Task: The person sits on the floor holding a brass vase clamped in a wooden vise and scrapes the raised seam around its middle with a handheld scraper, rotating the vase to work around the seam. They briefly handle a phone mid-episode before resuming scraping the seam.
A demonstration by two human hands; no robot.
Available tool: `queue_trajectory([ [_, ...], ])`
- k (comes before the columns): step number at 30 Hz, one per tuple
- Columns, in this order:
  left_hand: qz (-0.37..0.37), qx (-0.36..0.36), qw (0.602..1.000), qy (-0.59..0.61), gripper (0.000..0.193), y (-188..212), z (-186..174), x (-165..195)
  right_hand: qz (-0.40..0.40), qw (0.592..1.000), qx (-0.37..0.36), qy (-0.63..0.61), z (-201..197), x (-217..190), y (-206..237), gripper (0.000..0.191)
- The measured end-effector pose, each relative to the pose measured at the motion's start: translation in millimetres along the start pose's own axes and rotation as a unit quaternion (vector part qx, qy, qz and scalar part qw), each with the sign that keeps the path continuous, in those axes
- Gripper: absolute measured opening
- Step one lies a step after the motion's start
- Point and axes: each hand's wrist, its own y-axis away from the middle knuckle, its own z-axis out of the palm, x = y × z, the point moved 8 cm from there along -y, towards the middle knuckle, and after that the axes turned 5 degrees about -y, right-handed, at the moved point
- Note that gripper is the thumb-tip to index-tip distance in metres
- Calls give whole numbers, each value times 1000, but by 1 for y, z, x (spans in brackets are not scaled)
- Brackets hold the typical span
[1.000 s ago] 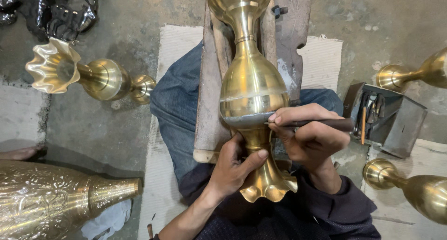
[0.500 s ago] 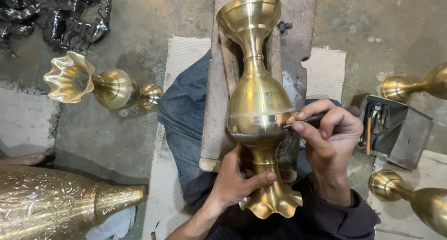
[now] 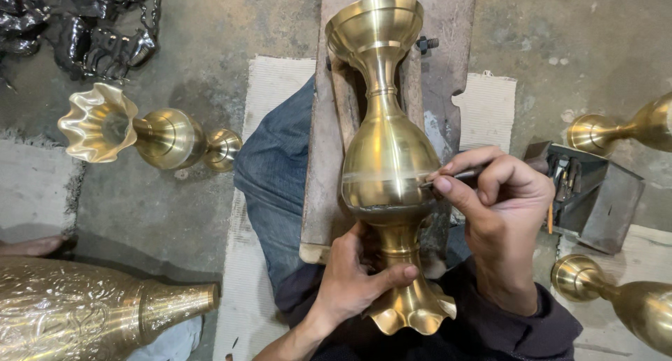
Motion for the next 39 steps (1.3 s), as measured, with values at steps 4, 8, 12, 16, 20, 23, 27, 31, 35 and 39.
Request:
queue_trajectory([
  [4,19,22,999,-32,75,-1,-2,4,6,996,-10,85,14,-9,-10,43],
  [8,23,31,999,-33,73,-2,-4,3,13,993,-12,118,25,-15,-16,39],
  [12,33,22,998,-48,72,-3,-4,4,10,991,-12,133,32,-18,-18,38],
  [16,47,23,996,-76,69,-4,-5,6,10,990,-12,137,33,-18,-18,37],
  [20,54,23,996,-68,68,-4,-5,7,-13,987,-23,160,34,-19,-16,38],
  [23,47,25,996,-66,67,-4,-5,5,-25,986,-35,164,34,-20,-17,41],
  [27,27,23,999,-32,69,-5,-3,0,-12,989,-46,140,33,-19,-19,39],
  [31,24,23,999,-30,68,-5,-2,-3,0,991,-22,133,31,-17,-18,39],
  [35,36,25,998,-37,68,-4,-2,-3,-17,987,-24,156,33,-19,-17,40],
  [39,32,17,999,-8,68,-4,0,-4,-37,983,-40,173,34,-21,-18,41],
])
